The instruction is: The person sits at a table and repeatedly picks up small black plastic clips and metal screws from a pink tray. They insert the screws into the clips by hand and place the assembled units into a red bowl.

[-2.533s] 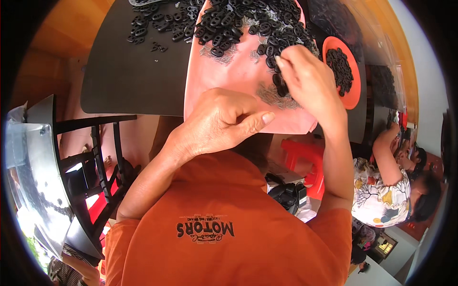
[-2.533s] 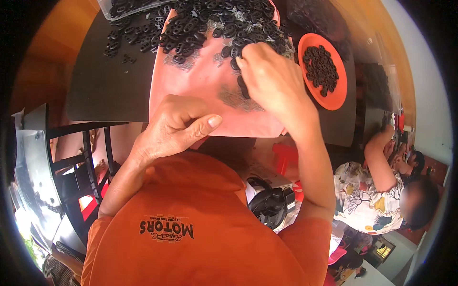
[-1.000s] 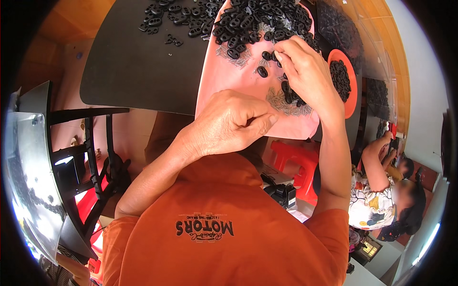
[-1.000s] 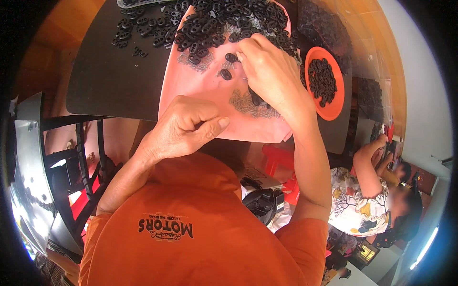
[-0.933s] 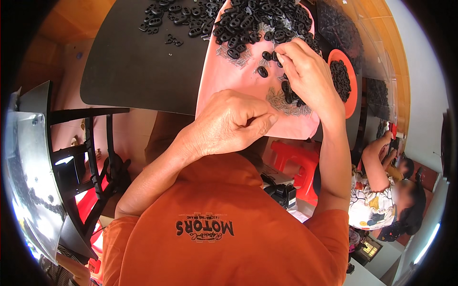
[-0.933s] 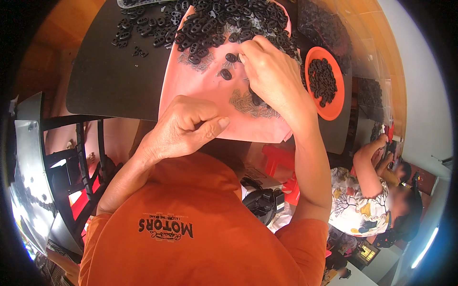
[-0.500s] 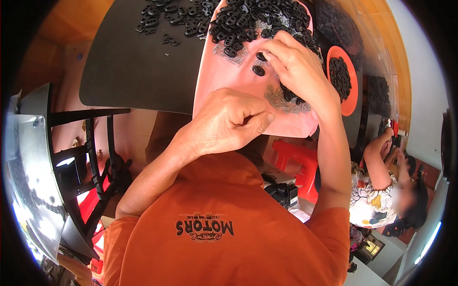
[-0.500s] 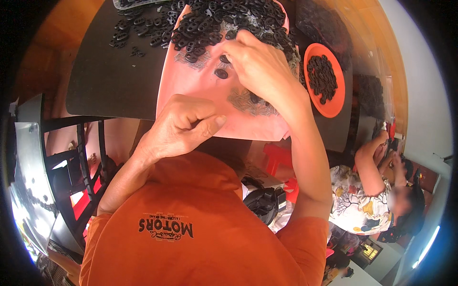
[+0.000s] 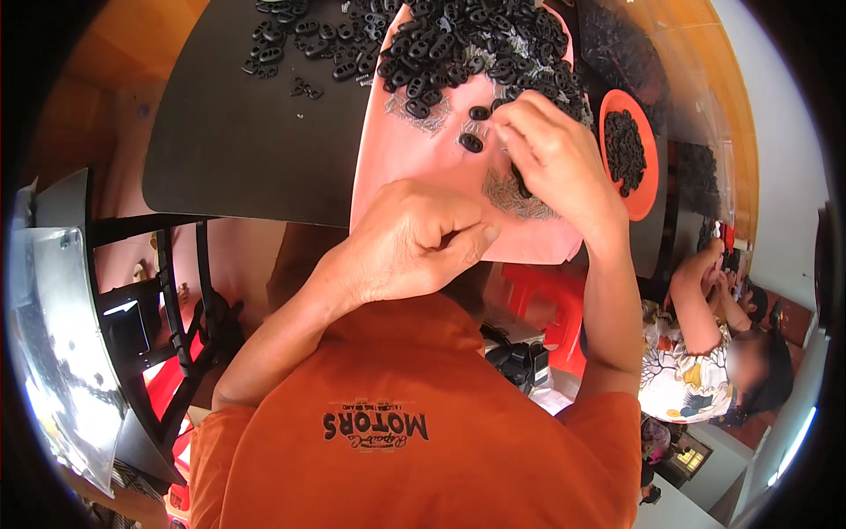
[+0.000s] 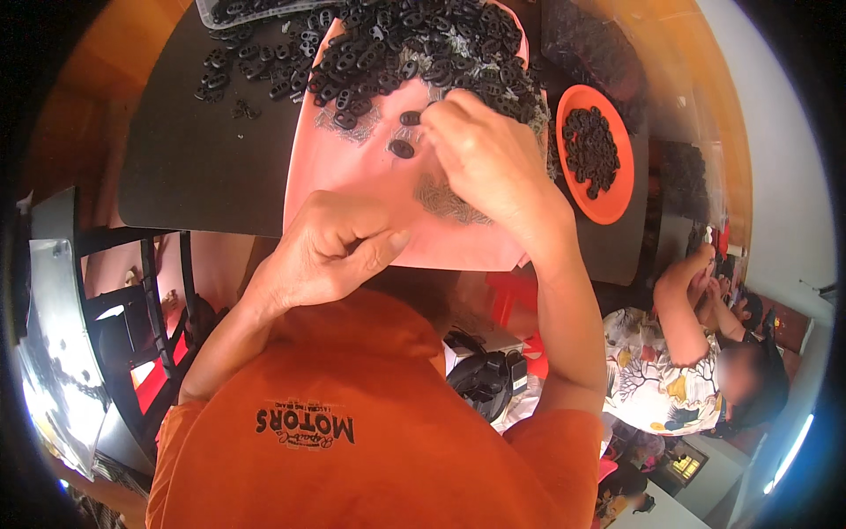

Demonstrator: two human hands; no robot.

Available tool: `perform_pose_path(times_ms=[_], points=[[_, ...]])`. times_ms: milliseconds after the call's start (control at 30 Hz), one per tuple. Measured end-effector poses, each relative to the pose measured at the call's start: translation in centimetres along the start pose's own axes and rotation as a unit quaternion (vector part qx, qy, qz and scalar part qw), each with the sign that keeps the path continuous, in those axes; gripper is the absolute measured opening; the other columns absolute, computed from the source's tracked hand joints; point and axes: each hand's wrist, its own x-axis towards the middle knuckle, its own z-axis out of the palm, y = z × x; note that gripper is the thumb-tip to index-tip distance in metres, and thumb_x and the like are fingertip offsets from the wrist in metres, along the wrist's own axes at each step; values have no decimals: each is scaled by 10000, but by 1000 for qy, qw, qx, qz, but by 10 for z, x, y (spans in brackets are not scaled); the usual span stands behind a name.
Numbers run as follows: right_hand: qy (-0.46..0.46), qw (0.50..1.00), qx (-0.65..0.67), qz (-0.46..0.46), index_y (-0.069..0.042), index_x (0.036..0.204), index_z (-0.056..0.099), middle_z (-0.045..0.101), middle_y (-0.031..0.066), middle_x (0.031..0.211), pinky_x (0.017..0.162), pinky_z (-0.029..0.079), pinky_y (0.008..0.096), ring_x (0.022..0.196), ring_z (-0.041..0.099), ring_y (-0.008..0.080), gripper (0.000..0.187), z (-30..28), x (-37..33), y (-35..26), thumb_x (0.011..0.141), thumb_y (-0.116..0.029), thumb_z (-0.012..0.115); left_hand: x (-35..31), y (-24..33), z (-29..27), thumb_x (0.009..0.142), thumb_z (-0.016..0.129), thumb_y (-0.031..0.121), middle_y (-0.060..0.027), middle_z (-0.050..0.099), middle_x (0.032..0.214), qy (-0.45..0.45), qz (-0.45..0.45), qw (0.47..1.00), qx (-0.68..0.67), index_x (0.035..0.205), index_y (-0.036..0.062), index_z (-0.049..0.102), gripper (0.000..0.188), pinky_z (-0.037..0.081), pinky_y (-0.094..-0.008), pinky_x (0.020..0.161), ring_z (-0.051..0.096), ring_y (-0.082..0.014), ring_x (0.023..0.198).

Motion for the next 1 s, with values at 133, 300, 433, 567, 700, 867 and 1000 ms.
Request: perform_pose_path(times_ms=[133, 300, 433, 567, 700, 867, 1000], points=[[39, 998, -27, 32, -70, 969, 581, 573, 112, 922, 620, 492, 452, 761, 612, 362, 106, 1, 21, 6, 880, -124, 563, 2, -1, 1, 832, 609, 105, -136, 474, 560, 3, 9, 1000, 14, 597, -7, 448, 306, 366, -404, 490, 489, -326, 522], [25, 991, -135, 9, -67, 1067, 603, 557, 100, 907, 634, 479, 422, 760, 606, 332, 201, 6, 41, 6, 875, -118, 576, 2, -5, 5, 878, 612, 95, -88, 317, 534, 20, 26, 999, -14, 608, -3, 392, 362, 288, -356, 455, 310, -232, 472], [-17, 993, -115, 21, -70, 1069, 609, 548, 99, 890, 636, 478, 419, 753, 608, 326, 205, -5, 19, 2, 872, -124, 585, 2, -3, 2, 873, 609, 83, -92, 328, 535, 15, 26, 999, -16, 610, -5, 405, 345, 295, -357, 458, 319, -244, 473], [22, 997, -68, 24, -72, 1052, 616, 556, 87, 904, 645, 483, 409, 755, 610, 318, 191, -6, 23, -4, 872, -131, 590, 5, -1, 4, 862, 609, 66, -99, 339, 533, 10, 17, 1000, -22, 608, -6, 413, 329, 297, -361, 458, 323, -252, 468], [20, 996, -82, 11, -81, 1042, 622, 563, 79, 932, 660, 489, 416, 782, 613, 318, 182, 12, 44, 0, 877, -147, 582, 6, -3, 4, 857, 611, 59, -103, 336, 533, 11, 14, 1000, -18, 604, -7, 402, 335, 292, -368, 458, 318, -257, 465], [-28, 993, -115, 16, -51, 1008, 617, 555, 78, 916, 673, 495, 420, 803, 613, 315, 172, 4, 41, 2, 868, -144, 581, 6, -1, 1, 854, 616, 60, -104, 319, 532, 11, 9, 1000, -19, 606, -8, 371, 356, 281, -374, 459, 309, -259, 470], [2, 992, -129, -11, -40, 959, 617, 557, 75, 899, 673, 500, 410, 848, 605, 284, 157, 4, 43, -3, 827, -120, 592, 7, -2, 1, 857, 622, 70, -103, 314, 535, 9, 8, 1000, -21, 607, -8, 361, 370, 280, -375, 462, 307, -257, 478]])
